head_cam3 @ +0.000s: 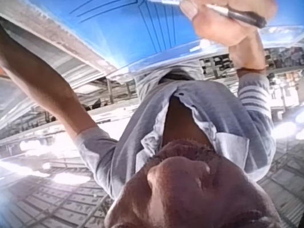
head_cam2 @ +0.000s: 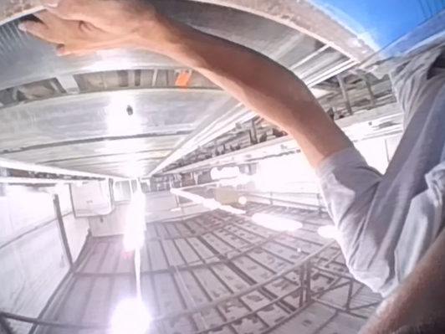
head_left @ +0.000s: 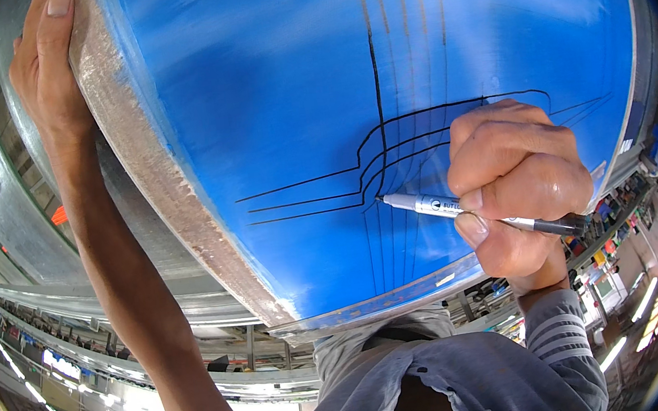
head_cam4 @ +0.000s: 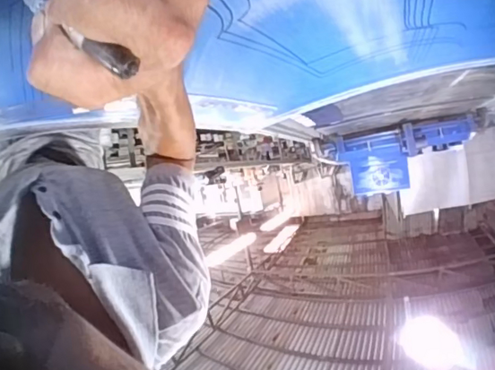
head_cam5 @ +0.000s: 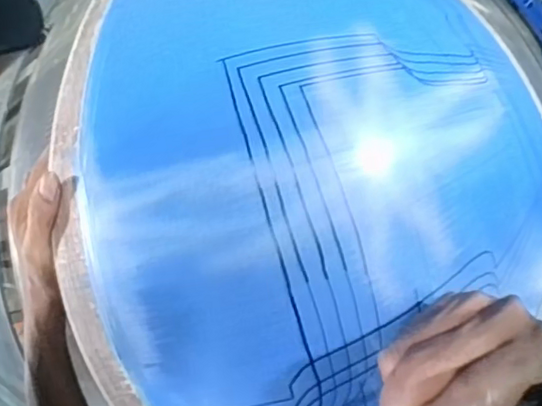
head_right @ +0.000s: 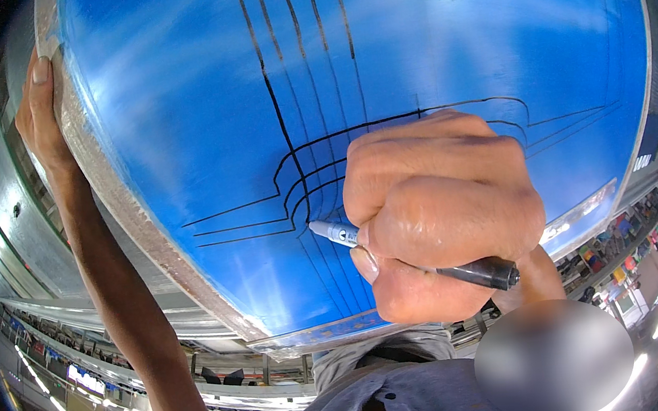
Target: The person draws a series of straight and curved lines on a blue surface using a black marker. They use a clear ruler to guide some of the lines, creating a grid-like pattern. The person then removes the ruler and continues drawing freehand.
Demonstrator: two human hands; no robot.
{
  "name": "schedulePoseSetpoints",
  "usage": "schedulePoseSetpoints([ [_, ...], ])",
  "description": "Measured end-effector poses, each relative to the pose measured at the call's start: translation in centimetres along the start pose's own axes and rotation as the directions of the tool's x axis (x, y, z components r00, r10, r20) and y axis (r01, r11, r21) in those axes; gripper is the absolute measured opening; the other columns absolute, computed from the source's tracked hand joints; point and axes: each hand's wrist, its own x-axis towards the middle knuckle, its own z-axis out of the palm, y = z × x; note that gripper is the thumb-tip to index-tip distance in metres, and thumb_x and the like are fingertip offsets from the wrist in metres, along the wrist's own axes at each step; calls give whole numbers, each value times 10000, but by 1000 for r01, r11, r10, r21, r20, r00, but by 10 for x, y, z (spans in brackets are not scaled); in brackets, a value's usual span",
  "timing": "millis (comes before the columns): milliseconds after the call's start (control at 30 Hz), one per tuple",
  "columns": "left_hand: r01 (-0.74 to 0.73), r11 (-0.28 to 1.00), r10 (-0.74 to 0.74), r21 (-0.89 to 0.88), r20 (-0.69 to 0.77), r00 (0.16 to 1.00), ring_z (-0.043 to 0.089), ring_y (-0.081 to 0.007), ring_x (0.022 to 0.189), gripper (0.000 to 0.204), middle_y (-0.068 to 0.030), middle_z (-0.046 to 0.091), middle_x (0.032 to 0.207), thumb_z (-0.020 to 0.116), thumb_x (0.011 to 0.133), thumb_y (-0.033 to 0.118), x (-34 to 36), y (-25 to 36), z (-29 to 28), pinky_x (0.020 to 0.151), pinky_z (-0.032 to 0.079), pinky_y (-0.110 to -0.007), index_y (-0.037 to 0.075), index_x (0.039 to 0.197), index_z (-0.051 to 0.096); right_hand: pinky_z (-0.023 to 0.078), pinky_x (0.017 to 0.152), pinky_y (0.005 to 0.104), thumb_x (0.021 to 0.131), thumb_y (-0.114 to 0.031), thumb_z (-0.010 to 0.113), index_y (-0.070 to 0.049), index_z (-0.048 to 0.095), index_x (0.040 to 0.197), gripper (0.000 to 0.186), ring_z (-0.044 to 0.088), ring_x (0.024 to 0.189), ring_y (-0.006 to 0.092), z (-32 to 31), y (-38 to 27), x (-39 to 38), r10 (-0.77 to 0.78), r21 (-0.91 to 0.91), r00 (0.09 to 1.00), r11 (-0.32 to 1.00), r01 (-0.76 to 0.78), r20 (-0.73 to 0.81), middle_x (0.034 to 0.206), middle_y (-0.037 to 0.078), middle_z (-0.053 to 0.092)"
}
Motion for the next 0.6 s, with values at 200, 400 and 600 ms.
schedulePoseSetpoints([
  [200, 0, 1000, 0, 7, -8, 1000, 570, -227, 891, 674, -164, 640, 906, 384, 905, 545, 1, 0, -1, 882, 382, -440, 44, 1326, 546, 288, 420, 268, 726, -99, 647, -75, 486, 853, 206, 370, 479, 127, -2, -1, -7, 42, 170, 985, 985, -13, -168, 633, 48, 456],
  [400, -1, 999, 1, 38, 0, 1000, 576, -224, 878, 675, -164, 645, 892, 384, 906, 543, 2, 1, -5, 876, 395, -433, 41, 1329, 543, 243, 516, 284, 841, -112, 520, -66, 433, 914, 123, 296, 587, 123, 2, -29, -9, 90, 143, 869, 989, -23, -486, 712, 72, 369],
  [600, -51, 998, 51, 29, 0, 999, 419, -319, 1241, 625, -170, 526, 1298, 384, 892, 549, 0, -7, -2, 1069, 61, -574, 102, 1267, 609, 319, 501, 262, 787, 31, 593, -27, 465, 898, 179, 382, 579, 100, -17, -5, -10, 146, 195, 795, 980, -36, -589, 738, 123, 512],
])
